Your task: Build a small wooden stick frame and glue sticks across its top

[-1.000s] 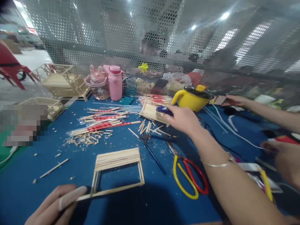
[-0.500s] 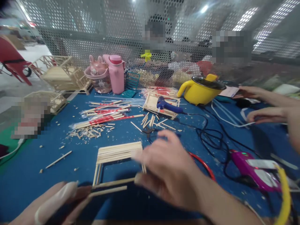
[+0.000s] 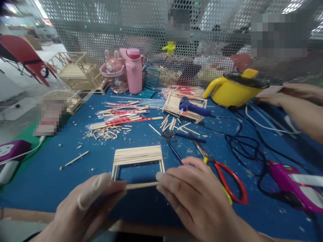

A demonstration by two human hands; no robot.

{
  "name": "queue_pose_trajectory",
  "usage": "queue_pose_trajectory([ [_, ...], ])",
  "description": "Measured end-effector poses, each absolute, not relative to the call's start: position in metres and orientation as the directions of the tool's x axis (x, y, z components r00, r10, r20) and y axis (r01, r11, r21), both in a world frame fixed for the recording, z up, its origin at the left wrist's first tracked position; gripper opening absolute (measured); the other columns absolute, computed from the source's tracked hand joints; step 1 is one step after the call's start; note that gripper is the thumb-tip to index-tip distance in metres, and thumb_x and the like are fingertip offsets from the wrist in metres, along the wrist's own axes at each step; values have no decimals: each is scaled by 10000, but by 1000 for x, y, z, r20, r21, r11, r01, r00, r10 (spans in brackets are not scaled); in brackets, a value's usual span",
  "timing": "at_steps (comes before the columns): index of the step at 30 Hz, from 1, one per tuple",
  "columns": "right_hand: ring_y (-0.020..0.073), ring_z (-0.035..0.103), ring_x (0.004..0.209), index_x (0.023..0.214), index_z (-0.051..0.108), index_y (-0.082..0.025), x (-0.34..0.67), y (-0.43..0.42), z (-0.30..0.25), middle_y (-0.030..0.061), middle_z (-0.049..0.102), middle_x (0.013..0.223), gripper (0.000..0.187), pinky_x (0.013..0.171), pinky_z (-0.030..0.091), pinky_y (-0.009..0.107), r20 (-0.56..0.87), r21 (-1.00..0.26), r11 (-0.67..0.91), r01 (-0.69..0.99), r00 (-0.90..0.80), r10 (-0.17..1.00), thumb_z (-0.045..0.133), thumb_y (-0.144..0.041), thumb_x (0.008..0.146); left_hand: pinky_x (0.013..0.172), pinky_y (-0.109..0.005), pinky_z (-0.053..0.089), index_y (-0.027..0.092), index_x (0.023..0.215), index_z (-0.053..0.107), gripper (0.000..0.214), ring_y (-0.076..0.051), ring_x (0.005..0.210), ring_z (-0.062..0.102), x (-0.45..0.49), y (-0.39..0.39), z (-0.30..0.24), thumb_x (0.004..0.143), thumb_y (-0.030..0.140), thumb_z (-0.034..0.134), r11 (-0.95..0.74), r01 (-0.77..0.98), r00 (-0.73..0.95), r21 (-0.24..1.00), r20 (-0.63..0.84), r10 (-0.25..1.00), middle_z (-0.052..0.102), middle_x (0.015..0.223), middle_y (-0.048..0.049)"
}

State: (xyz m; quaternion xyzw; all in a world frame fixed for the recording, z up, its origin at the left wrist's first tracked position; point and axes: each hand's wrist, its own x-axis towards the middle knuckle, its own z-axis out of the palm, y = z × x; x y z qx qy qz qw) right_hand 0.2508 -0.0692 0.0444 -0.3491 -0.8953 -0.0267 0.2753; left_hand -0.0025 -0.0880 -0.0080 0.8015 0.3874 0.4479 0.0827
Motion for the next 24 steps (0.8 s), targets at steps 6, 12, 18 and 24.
queue_pose_trajectory([
  [6, 147, 615, 693, 959, 636, -230, 255, -61, 35, -8, 668, 767, 130, 825, 429, 357, 502, -273, 704, 656, -527, 685, 578, -157, 869, 916, -320, 498, 242, 1430, 320, 713, -188, 995, 646, -5, -87, -8, 802, 149, 645, -618, 478, 198, 624, 609, 768, 667, 1103, -67],
  [12, 156, 602, 694, 865, 641, -233, 261, -47, 20, -8, 664, 750, 58, 702, 420, 328, 486, -377, 644, 666, -450, 749, 639, -182, 836, 1106, -465, 305, 273, 1458, 240, 644, -202, 1103, 601, -15, -95, -18, 886, 148, 507, -305, 367, -285, 879, 418, 863, 685, 1112, -50],
  [18, 150, 604, 695, 876, 642, -221, 258, -42, 15, -9, 663, 751, 56, 738, 398, 340, 473, -370, 669, 644, -490, 733, 630, -175, 845, 1132, -451, 283, 240, 1485, 152, 784, -199, 1225, 533, -12, -105, -36, 830, 75, 550, -366, 472, -111, 802, 466, 878, 672, 1191, -67],
  [24, 146, 613, 684, 855, 650, -214, 259, -38, 13, -13, 664, 732, 35, 745, 387, 339, 448, -353, 667, 656, -508, 736, 621, -193, 854, 1044, -474, 412, 250, 1490, 127, 832, -237, 1206, 554, -10, -106, -43, 812, 43, 564, -398, 492, -83, 774, 497, 864, 661, 1195, -93],
])
